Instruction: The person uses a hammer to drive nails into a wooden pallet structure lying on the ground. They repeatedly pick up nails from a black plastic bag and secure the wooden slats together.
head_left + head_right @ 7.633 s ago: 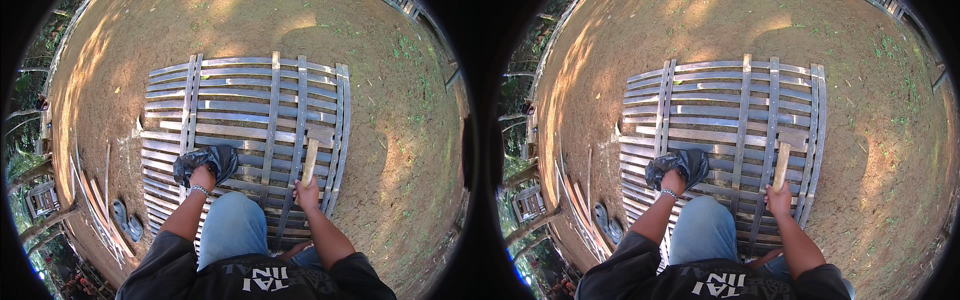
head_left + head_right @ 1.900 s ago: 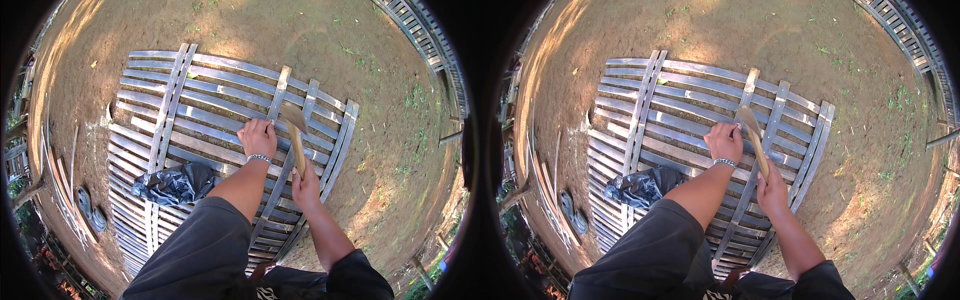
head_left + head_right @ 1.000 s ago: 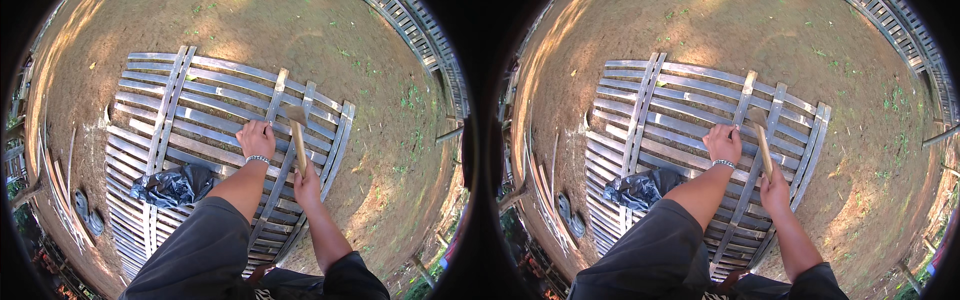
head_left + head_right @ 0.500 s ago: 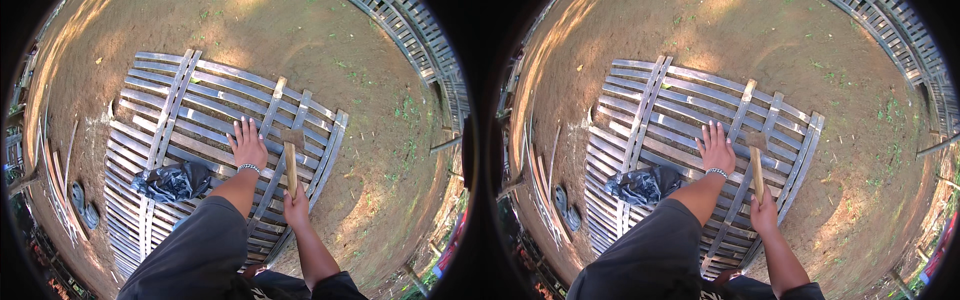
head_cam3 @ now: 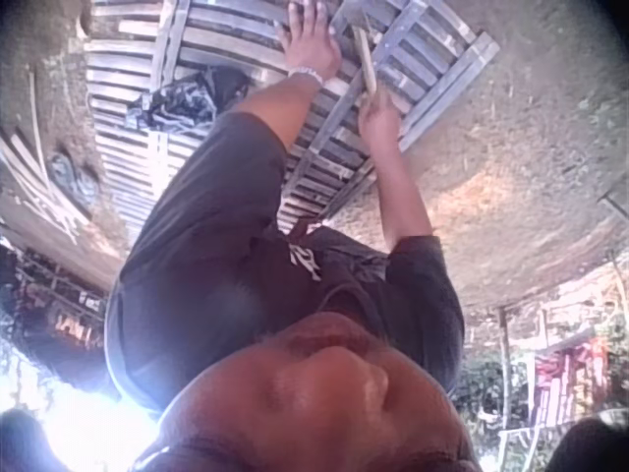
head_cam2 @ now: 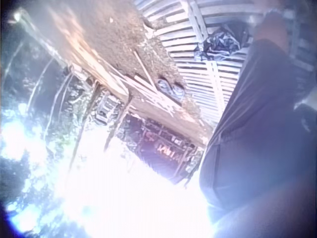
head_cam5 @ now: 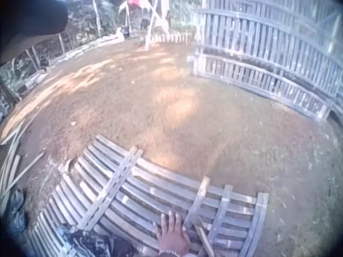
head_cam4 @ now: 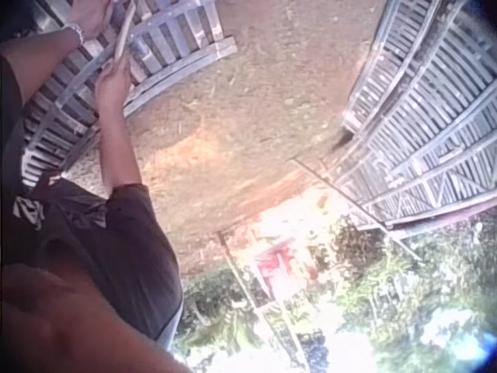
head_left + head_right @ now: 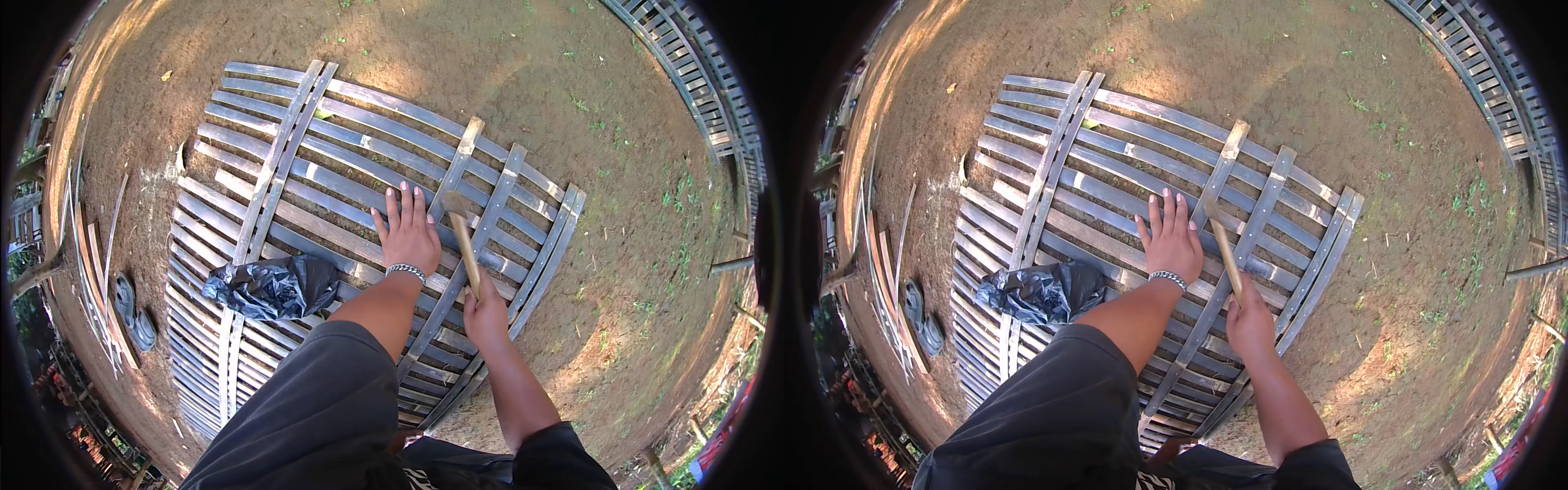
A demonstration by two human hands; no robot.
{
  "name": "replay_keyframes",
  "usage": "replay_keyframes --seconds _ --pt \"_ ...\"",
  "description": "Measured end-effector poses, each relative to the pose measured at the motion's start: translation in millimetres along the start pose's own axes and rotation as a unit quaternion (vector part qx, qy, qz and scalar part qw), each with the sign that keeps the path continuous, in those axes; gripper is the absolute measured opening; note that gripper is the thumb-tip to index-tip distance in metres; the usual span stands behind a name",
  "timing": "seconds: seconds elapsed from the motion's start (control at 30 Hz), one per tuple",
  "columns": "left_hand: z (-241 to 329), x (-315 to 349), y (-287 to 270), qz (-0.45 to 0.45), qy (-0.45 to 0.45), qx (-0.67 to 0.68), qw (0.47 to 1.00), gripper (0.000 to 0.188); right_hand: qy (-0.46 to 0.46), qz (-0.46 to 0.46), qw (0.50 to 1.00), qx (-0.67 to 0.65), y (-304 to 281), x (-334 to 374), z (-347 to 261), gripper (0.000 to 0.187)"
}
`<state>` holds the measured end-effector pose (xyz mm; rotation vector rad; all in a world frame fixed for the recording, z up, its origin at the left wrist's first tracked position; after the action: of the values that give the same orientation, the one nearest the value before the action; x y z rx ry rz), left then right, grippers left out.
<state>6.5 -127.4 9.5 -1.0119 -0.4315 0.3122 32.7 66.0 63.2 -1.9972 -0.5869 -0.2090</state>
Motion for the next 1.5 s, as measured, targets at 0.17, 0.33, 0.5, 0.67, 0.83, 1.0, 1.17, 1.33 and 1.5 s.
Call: replay_keyframes --seconds 0.17,0.33,0.5,0.67,0.83,1.0,1.17,1.33,1.5 --pt "-3 -1 -3 0.016 0.007 0.002 1.000 0.060 -0.022 0.153 0.980 -0.123 -44 10 -22 0.049" --pt "1 1 2 0.006 0.008 0.006 1.000 0.059 -0.030 0.106 0.994 -0.015 -25 3 -21 0.044" --pt "-9 10 2 -0.005 -0.006 0.003 1.000 0.060 -0.077 0.149 0.981 -0.099 -28 9 -30 0.043" --pt "5 2 2 0.001 0.009 0.009 1.000 0.060 -0.053 0.213 0.966 -0.135 -27 15 -5 0.046" --pt "2 -6 0 0.009 0.006 0.003 1.000 0.060 0.035 0.103 0.992 -0.067 5 7 10 0.048" --pt "3 0 -2 0.006 0.012 0.013 1.000 0.061 -0.013 0.141 0.969 -0.203 -8 12 10 0.043" --pt "-2 1 0 0.001 0.005 0.004 1.000 0.061 0.033 0.058 0.997 -0.049 10 -1 -3 0.043" --pt "3 2 3 -0.003 0.010 0.020 1.000 0.061 -0.040 0.199 0.966 -0.162 -7 12 3 0.038" --pt "-2 2 -2 0.000 0.007 0.014 1.000 0.060 0.044 0.058 0.995 -0.069 10 0 -1 0.041"
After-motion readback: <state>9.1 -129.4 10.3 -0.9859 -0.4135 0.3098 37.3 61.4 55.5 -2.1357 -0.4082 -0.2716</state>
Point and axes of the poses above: each hand's wrist, its own x-axis away from the middle knuckle, its own y-axis out of the palm, z = x × y, the point moved 7 cm from there along -x, towards the middle knuckle, and after that the axes turned 9 degrees about x, right-handed, at the moved point
